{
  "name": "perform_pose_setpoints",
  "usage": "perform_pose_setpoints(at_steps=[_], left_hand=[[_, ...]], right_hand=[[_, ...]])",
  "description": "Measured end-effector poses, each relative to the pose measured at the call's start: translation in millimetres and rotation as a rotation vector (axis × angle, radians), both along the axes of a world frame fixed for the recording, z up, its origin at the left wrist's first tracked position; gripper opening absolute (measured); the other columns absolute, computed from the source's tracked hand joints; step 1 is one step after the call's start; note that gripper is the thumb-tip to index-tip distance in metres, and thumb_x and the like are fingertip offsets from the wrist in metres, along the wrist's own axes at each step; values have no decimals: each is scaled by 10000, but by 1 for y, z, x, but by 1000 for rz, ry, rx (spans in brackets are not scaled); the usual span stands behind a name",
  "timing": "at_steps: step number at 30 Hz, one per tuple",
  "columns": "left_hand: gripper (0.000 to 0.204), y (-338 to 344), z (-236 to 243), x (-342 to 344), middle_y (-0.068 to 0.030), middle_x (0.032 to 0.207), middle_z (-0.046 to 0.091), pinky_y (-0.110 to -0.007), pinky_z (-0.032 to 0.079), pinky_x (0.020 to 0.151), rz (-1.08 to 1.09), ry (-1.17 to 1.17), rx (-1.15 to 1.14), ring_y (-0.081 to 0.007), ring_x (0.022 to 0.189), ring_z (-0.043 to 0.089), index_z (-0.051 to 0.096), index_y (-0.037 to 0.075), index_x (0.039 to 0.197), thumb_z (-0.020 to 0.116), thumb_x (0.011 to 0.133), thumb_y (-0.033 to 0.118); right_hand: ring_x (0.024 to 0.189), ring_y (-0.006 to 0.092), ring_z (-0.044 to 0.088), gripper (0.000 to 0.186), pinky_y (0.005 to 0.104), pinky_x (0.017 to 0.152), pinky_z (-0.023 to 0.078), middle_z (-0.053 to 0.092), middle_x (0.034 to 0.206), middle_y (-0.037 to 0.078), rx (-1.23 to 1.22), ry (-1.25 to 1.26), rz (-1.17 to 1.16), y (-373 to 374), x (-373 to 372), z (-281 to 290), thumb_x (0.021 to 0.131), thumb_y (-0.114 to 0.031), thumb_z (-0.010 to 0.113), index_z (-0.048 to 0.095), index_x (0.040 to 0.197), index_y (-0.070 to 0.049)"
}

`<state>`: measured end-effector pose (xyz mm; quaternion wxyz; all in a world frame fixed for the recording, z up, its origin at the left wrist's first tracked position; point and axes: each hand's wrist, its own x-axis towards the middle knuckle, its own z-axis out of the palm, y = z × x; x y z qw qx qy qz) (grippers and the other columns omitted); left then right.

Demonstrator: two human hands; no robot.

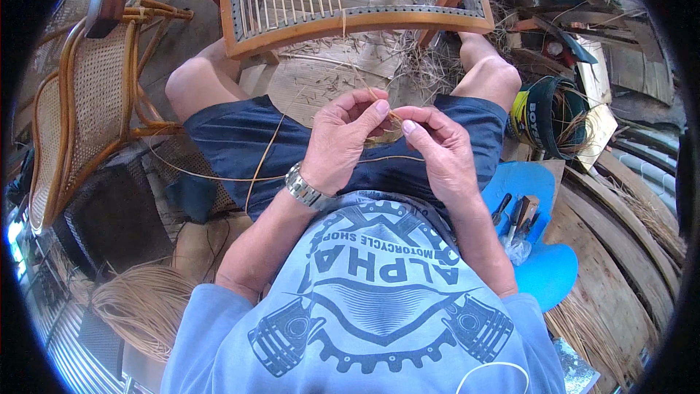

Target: Weaving a cane or rattan seat onto a wooden chair frame using strips of material.

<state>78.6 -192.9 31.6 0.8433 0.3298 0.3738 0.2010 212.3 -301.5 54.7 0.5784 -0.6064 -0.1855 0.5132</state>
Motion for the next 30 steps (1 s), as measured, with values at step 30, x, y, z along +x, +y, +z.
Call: perform_pose_setpoints(at_steps=[30], left_hand=[[203, 18, -3, -25, -17, 918, 655, -221, 505, 735, -237, -21, -22, -77, 785, 607, 652, 18, 1103, 667, 934, 130]], right_hand=[[727, 67, 600, 172, 215, 639, 481, 639, 815, 14, -271, 28, 427, 7, 3, 21, 927, -160, 646, 665, 991, -2]])
